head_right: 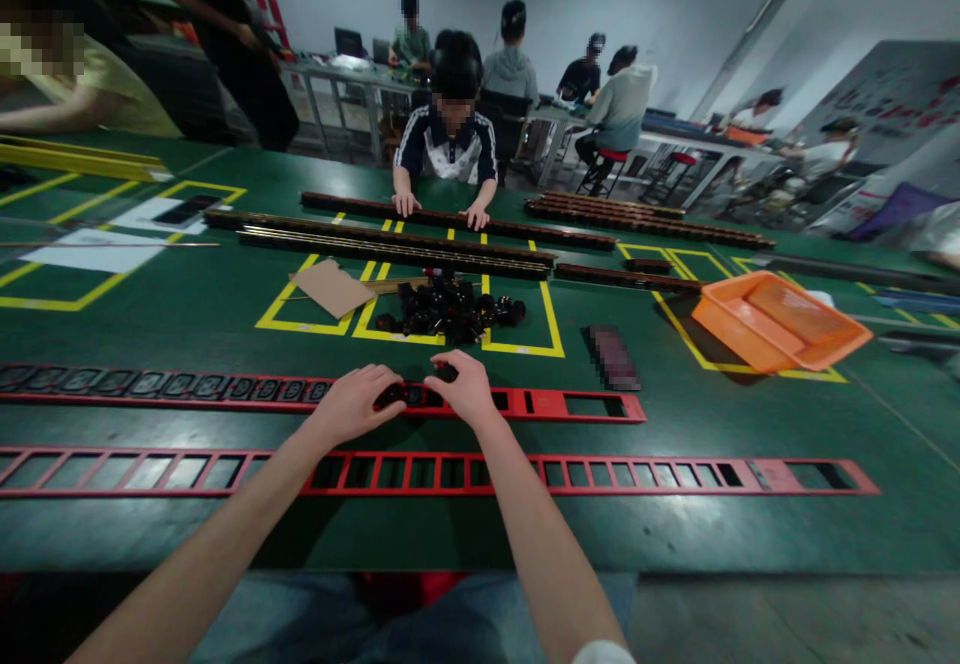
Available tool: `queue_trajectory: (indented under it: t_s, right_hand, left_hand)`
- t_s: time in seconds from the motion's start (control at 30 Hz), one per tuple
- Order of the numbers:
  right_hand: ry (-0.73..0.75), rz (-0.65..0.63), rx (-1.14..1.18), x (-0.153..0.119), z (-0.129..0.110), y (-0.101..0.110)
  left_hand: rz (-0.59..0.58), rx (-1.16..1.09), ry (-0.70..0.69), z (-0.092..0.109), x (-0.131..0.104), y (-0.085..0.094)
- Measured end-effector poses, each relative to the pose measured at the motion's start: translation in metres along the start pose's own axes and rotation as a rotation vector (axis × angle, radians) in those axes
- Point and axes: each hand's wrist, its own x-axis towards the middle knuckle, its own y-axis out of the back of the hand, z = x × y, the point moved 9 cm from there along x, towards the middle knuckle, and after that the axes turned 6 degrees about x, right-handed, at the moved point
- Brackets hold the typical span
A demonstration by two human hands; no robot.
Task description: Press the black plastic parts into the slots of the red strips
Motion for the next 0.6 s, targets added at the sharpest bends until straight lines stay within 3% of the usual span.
queue_trajectory:
  t_s: [0.6]
  right_hand:
    - [0.008,-0.001,0.026,-0.032,-0.013,0.004]
  left_hand:
    - [0.0,-0.01,0.005,0.0,-0.001,0.0]
